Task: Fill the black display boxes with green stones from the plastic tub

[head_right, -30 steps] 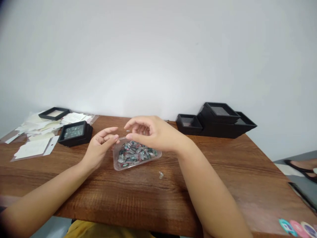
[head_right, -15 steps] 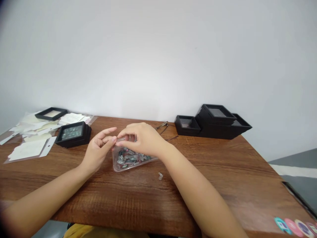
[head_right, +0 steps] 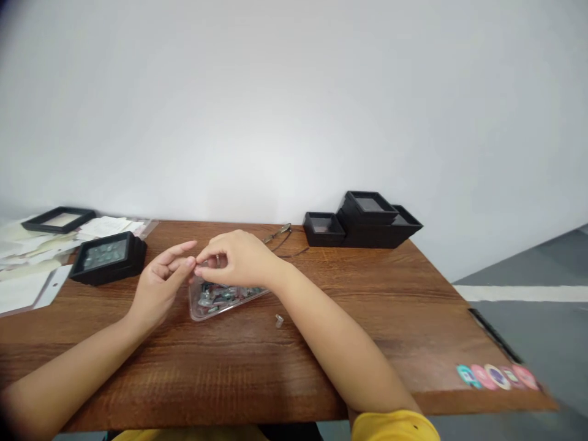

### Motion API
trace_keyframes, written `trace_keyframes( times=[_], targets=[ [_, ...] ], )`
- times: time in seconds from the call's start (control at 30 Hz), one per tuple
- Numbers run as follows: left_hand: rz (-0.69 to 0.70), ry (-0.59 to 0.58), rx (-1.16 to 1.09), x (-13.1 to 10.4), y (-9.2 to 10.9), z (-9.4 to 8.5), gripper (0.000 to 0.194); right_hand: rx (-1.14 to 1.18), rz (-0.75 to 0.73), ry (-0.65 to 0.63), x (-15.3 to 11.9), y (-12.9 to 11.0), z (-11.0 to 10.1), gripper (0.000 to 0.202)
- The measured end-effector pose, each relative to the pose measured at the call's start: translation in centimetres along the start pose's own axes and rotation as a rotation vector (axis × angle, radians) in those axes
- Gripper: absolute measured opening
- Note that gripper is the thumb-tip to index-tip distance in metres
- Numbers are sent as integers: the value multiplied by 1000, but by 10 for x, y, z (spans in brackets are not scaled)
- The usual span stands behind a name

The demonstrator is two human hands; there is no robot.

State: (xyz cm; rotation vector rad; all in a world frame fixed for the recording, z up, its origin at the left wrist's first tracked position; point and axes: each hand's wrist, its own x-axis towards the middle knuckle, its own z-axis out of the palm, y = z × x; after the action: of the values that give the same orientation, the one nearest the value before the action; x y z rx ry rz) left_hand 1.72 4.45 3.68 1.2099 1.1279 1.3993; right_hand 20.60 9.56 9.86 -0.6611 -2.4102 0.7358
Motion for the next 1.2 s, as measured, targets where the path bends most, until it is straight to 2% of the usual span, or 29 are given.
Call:
trace_keyframes(
  times=[0.2, 0.27, 0.37, 0.43, 0.5, 0.67, 0.83, 1.0, 1.2],
  targets=[
    [161, -3, 70, -2, -7, -7, 50, 6, 53, -6, 0, -1, 2, 16],
    [294, -23, 150, -3, -11, -12, 46, 28, 66, 15, 0, 1, 3, 15],
    [581, -116, 351, -2, -15, -21, 43, 72, 56, 47, 1, 3, 3, 8],
    [739, -194, 459, 0, -16, -25, 48, 111, 43, 60, 1, 4, 2, 9],
    [827, -225, 516, 1, -16, -28, 54, 159, 40, 88, 2, 4, 2, 12],
    [886, -215, 536, 5, -17, -27, 58, 159, 47, 183, 2, 4, 5, 13],
    [882, -197, 452, 6, -20, -25, 64, 96, 9, 278, 3, 7, 16, 12],
    [911, -202, 344, 9, -22, -26, 70, 2, 0, 320, 4, 9, 25, 15],
    [900, -181, 339, 14, -27, -26, 77, -223, -63, 320, 0, 13, 32, 27]
  ],
)
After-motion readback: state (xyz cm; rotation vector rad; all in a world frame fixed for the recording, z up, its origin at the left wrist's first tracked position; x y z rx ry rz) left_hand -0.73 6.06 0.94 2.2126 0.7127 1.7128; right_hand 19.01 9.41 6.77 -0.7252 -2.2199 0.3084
